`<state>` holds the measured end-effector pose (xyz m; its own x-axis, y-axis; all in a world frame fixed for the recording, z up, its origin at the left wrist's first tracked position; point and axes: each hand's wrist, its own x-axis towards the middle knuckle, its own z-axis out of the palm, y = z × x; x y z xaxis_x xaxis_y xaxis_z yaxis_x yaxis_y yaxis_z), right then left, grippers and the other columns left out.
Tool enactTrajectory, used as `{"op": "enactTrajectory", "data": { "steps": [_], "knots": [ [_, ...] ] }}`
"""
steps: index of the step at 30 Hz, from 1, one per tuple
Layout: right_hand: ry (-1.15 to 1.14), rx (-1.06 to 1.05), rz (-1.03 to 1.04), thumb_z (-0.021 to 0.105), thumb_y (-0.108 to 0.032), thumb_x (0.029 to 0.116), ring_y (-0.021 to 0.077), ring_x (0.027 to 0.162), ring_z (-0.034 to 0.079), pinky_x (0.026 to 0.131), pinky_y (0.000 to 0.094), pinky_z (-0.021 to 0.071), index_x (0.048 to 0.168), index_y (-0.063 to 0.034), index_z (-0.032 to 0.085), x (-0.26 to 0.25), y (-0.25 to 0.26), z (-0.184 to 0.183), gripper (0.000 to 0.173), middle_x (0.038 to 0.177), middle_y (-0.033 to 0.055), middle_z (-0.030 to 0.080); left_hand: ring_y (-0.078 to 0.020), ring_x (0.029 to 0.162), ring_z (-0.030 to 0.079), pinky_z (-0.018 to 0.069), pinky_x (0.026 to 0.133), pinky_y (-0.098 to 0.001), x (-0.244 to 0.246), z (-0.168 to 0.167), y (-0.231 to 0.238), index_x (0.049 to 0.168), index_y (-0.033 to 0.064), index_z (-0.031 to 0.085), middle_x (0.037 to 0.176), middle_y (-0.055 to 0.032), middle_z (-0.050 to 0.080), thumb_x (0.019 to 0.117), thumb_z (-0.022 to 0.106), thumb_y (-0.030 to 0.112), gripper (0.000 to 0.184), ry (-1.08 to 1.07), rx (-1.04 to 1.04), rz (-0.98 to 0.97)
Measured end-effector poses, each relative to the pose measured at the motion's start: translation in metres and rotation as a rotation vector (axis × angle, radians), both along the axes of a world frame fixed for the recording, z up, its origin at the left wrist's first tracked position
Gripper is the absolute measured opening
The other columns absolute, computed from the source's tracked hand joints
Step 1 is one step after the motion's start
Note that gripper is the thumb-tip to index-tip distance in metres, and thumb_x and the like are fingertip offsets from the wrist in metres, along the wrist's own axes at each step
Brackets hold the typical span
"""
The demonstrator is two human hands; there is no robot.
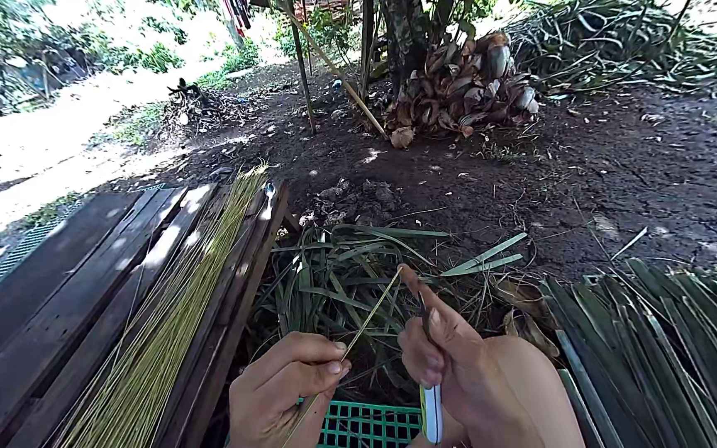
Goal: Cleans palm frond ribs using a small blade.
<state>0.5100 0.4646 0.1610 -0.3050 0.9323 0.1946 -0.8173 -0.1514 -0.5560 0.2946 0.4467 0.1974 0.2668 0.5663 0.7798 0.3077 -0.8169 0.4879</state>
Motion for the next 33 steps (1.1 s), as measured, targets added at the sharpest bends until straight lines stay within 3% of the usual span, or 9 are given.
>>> {"op": "enactTrajectory", "data": {
  "steps": [4,9,13,18,21,25,28,31,33],
  "knots": [
    [-0.025,0.03,0.093,0.062,-0.028,0.1016,-0.0041,0.053,0.053,0.053,0.0138,0.0481,0.153,-0.0024,0.027,-0.016,-0.009,0.002,0.068,0.061,-0.016,0.052,-0.0039,0.101,0.068,0.0574,0.088,-0.0176,-0.001,0.0,0.0,0.093,0.0099,0.063,0.105,0.0037,0.069,0.0969,0.068,0.011,0.007,0.009,0.016,-0.002],
    [-0.05,0.246,0.278,0.056,-0.026,0.1053,-0.0089,0.059,0.05,0.055,0.0096,0.0432,0.146,-0.0048,0.051,-0.034,-0.02,0.001,0.046,0.076,-0.0136,0.062,-0.0057,0.101,0.066,0.0555,0.09,-0.0187,0.002,-0.002,0.0,0.091,0.0073,0.06,0.103,-0.0003,0.068,0.0965,0.063,0.005,0.007,0.074,0.073,-0.036],
    [-0.055,0.241,0.111,0.054,-0.028,0.1061,-0.0078,0.057,0.049,0.053,0.0109,0.0426,0.135,-0.004,0.063,-0.028,-0.007,-0.002,0.039,0.069,-0.0148,0.058,-0.0077,0.101,0.067,0.0568,0.091,-0.0208,-0.002,0.003,-0.001,0.089,0.0059,0.059,0.103,-0.0019,0.067,0.0974,0.064,0.004,0.01,0.094,0.128,-0.054],
    [0.017,-0.001,-0.072,0.051,-0.022,0.1061,-0.0009,0.048,0.054,0.049,0.0152,0.0479,0.127,-0.0019,0.064,0.0,0.019,-0.006,0.032,0.058,-0.0097,0.055,-0.0106,0.101,0.067,0.0565,0.092,-0.0224,-0.006,0.004,-0.002,0.087,0.0055,0.057,0.101,-0.0044,0.066,0.0985,0.062,0.004,0.013,0.155,0.186,-0.074],
    [-0.043,0.103,0.183,0.057,-0.032,0.1039,-0.0059,0.053,0.052,0.051,0.0122,0.0454,0.135,-0.0068,0.062,0.001,0.007,-0.006,0.04,0.063,-0.0148,0.057,-0.0119,0.101,0.067,0.0555,0.094,-0.0234,-0.009,0.004,-0.001,0.087,0.0052,0.056,0.101,-0.006,0.066,0.099,0.06,0.003,0.013,0.214,0.218,-0.074],
    [-0.09,0.205,0.4,0.056,-0.03,0.1052,-0.0077,0.057,0.05,0.053,0.0112,0.0426,0.135,-0.0099,0.063,-0.017,-0.013,-0.005,0.037,0.069,-0.0162,0.057,-0.0145,0.102,0.066,0.0538,0.096,-0.0244,-0.011,0.005,-0.003,0.087,0.005,0.057,0.099,-0.0079,0.066,0.099,0.059,0.002,0.013,0.285,0.246,-0.082],
    [-0.119,0.137,0.176,0.055,-0.029,0.105,-0.0063,0.053,0.05,0.051,0.0122,0.0435,0.132,-0.0077,0.067,-0.013,0.005,-0.007,0.036,0.064,-0.0152,0.057,-0.0143,0.103,0.067,0.0542,0.095,-0.0238,-0.011,0.005,-0.003,0.088,0.0052,0.057,0.1,-0.0073,0.067,0.0996,0.059,0.003,0.012,0.297,0.252,-0.069],
    [-0.149,-0.141,-0.196,0.026,-0.024,0.1112,-0.003,0.044,0.048,0.045,0.0131,0.0439,0.127,-0.0068,0.059,0.015,0.047,-0.019,0.04,0.054,-0.0118,0.051,-0.0138,0.101,0.067,0.0554,0.094,-0.024,-0.013,0.008,-0.004,0.088,0.006,0.057,0.1,-0.0067,0.066,0.0994,0.059,0.004,0.012,0.243,0.265,-0.042],
    [-0.188,-0.305,-0.385,0.018,-0.031,0.1135,-0.0034,0.042,0.045,0.043,0.0125,0.0423,0.123,-0.0128,0.057,0.046,0.076,-0.039,0.044,0.054,-0.0134,0.047,-0.0127,0.104,0.067,0.0569,0.093,-0.026,-0.026,0.02,-0.009,0.091,0.0076,0.059,0.103,-0.0044,0.067,0.1009,0.061,0.009,0.01,0.184,0.238,0.098]
  ]
}}
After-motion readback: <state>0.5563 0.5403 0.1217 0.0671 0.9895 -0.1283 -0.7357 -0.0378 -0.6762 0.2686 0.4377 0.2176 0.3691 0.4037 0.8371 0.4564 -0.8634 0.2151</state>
